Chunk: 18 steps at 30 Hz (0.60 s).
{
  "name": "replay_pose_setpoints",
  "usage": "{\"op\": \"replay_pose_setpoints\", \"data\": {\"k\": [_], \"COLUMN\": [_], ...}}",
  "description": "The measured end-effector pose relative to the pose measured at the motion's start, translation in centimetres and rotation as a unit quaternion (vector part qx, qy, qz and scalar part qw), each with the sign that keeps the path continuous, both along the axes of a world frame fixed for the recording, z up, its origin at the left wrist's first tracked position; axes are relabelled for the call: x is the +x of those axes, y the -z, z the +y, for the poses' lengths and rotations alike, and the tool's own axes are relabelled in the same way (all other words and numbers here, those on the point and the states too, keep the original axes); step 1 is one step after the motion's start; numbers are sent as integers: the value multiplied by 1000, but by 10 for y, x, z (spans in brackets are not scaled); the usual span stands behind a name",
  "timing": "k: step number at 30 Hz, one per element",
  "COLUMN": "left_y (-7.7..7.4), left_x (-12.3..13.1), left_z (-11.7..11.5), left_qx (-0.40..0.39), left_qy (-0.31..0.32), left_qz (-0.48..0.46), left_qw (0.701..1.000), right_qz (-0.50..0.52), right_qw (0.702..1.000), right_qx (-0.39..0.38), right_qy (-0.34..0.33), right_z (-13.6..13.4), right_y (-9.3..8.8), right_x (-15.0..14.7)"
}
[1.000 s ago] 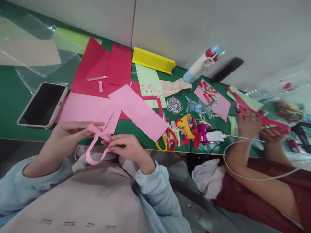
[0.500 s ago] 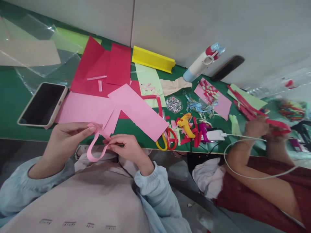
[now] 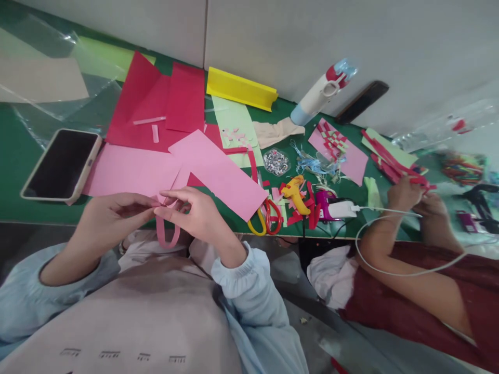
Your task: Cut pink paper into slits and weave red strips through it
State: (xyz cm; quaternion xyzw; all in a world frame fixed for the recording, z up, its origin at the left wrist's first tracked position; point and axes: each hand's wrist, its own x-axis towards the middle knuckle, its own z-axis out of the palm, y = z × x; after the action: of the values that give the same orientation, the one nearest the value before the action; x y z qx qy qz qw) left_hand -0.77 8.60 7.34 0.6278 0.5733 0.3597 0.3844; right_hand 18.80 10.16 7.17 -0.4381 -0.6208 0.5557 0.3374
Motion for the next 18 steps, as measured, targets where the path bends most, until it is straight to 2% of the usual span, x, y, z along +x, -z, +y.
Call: {"op": "replay_pose_setpoints", "data": {"k": [4, 9, 18], "left_y": [-6, -6, -5], "left_x": [4, 5, 5], "left_z": [-2, -4, -3], "left_qx": [-25, -49, -52], "left_qy": [32, 2, -10], "left_qz": [-3, -6, -46], "left_qw": [999, 999, 998], "right_qz": [25, 71, 86], "right_qw": [999, 994, 992], "right_qx": [-27, -77, -84], "right_qy": [-11, 8, 36], "right_z": [3, 3, 2], "right_y": [4, 4, 8], "right_x": [-6, -7, -9]}}
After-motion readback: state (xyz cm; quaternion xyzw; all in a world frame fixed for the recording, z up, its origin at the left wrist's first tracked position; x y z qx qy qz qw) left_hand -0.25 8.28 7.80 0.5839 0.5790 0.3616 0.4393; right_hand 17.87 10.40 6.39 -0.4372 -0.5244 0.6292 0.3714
